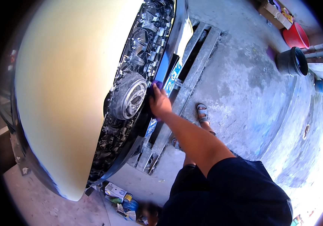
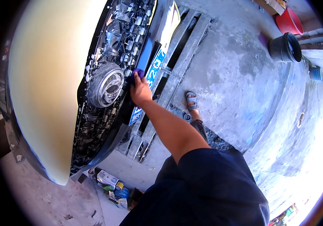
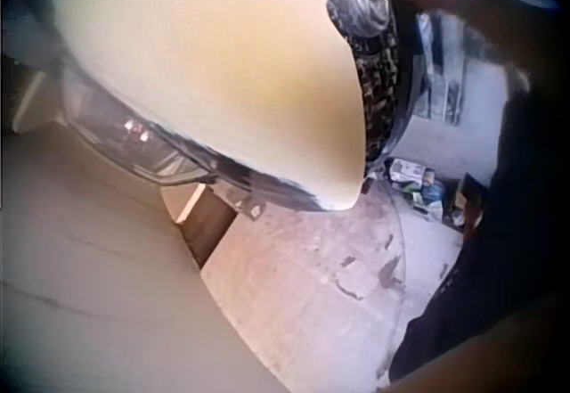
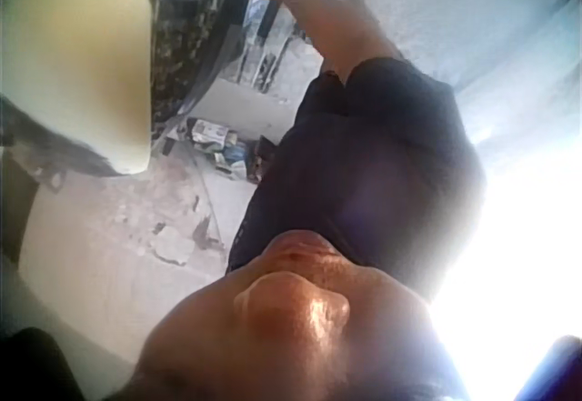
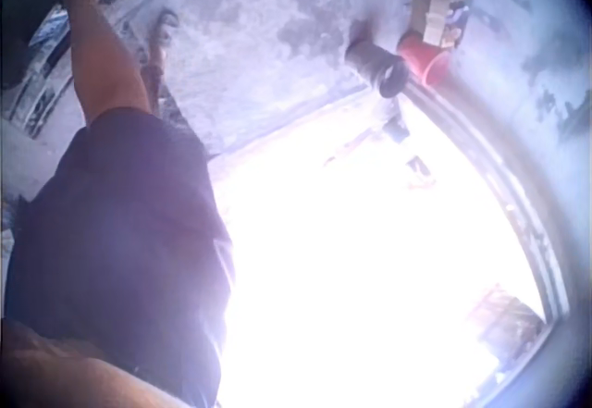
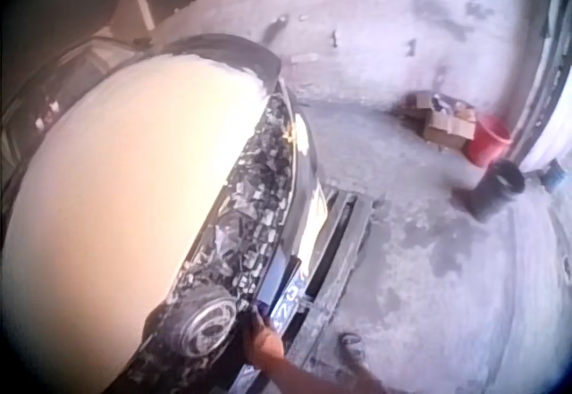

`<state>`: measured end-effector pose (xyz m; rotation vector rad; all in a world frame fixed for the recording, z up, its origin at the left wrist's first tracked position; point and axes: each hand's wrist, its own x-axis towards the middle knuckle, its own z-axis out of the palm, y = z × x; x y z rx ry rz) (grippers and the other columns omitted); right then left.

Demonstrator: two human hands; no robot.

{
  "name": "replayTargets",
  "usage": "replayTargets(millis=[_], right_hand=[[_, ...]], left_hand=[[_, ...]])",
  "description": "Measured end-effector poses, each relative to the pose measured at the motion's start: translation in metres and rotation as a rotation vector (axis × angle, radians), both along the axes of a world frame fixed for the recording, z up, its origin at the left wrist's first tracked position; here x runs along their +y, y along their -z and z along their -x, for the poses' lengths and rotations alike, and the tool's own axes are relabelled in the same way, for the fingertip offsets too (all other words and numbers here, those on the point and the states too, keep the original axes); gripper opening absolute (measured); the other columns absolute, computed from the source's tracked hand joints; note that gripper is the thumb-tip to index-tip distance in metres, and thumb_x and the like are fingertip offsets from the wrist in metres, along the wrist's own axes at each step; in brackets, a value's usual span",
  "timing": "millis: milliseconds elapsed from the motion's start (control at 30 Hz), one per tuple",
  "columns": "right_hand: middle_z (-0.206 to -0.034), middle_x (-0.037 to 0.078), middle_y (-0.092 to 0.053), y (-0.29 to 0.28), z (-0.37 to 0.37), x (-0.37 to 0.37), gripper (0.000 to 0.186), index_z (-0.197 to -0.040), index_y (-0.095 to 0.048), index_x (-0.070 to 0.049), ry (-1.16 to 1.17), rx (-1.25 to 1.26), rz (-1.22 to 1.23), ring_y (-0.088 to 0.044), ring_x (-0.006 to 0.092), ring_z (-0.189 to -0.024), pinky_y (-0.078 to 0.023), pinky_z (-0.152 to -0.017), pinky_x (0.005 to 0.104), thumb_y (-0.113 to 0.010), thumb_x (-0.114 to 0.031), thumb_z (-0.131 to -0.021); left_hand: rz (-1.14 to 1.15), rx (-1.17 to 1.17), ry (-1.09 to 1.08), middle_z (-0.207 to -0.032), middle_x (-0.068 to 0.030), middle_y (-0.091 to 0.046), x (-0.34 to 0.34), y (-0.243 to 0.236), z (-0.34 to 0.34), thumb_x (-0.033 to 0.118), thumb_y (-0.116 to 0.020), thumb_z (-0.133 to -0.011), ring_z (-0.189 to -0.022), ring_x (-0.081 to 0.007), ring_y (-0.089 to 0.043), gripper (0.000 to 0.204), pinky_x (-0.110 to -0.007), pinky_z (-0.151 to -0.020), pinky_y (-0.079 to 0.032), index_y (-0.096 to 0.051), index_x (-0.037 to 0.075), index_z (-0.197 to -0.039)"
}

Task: The person sands the hood of a car using a sanding block and a cloth. They repeatedly rub the surface, focusing on the edges and the area around the license plate. The person also wipes the hood with a purple cloth.

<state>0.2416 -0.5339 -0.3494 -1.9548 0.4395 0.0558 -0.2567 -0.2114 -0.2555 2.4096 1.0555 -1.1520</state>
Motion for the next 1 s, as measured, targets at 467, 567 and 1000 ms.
replayTargets(millis=[467, 567, 1000], right_hand=[[-0.112, 0.021, -0.055, -0.007, 0.113, 0.098, 0.064, -0.145, -0.039, -0.015, -0.361, 0.114, -0.15, -0.058, 0.0413, -0.104, -0.049, -0.091, 0.0454, -0.059, -0.018, -0.085], [-0.109, 0.022, -0.06, 0.0, 0.117, 0.077, 0.057, -0.137, -0.05, -0.012, -0.516, 0.03, -0.337, -0.059, 0.0403, -0.105, -0.049, -0.093, 0.0444, -0.062, -0.02, -0.082], [-0.129, 0.035, -0.049, 0.006, 0.003, -0.033, 0.069, -0.145, -0.033, -0.002, -0.035, 0.159, 0.055, -0.056, 0.0477, -0.112, -0.047, -0.095, 0.0466, -0.057, -0.031, -0.087]], left_hand=[[-0.018, 0.072, -0.011, -0.116, -0.0205, -0.058, 0.013, -0.008, 0.036, 0.02, -0.073, -0.075, -0.104, -0.0358, -0.057, 0.058, -0.039, -0.096, -0.042, -0.049, -0.003, -0.123], [-0.024, 0.067, -0.008, -0.117, -0.0203, -0.057, 0.011, -0.014, 0.033, 0.02, -0.074, -0.075, -0.104, -0.0353, -0.056, 0.059, -0.039, -0.096, -0.042, -0.049, -0.003, -0.124], [-0.015, 0.099, -0.044, -0.121, -0.0197, -0.056, 0.015, -0.024, 0.067, 0.018, -0.075, -0.073, -0.106, -0.0334, -0.056, 0.066, -0.037, -0.099, -0.041, -0.046, -0.003, -0.128]])
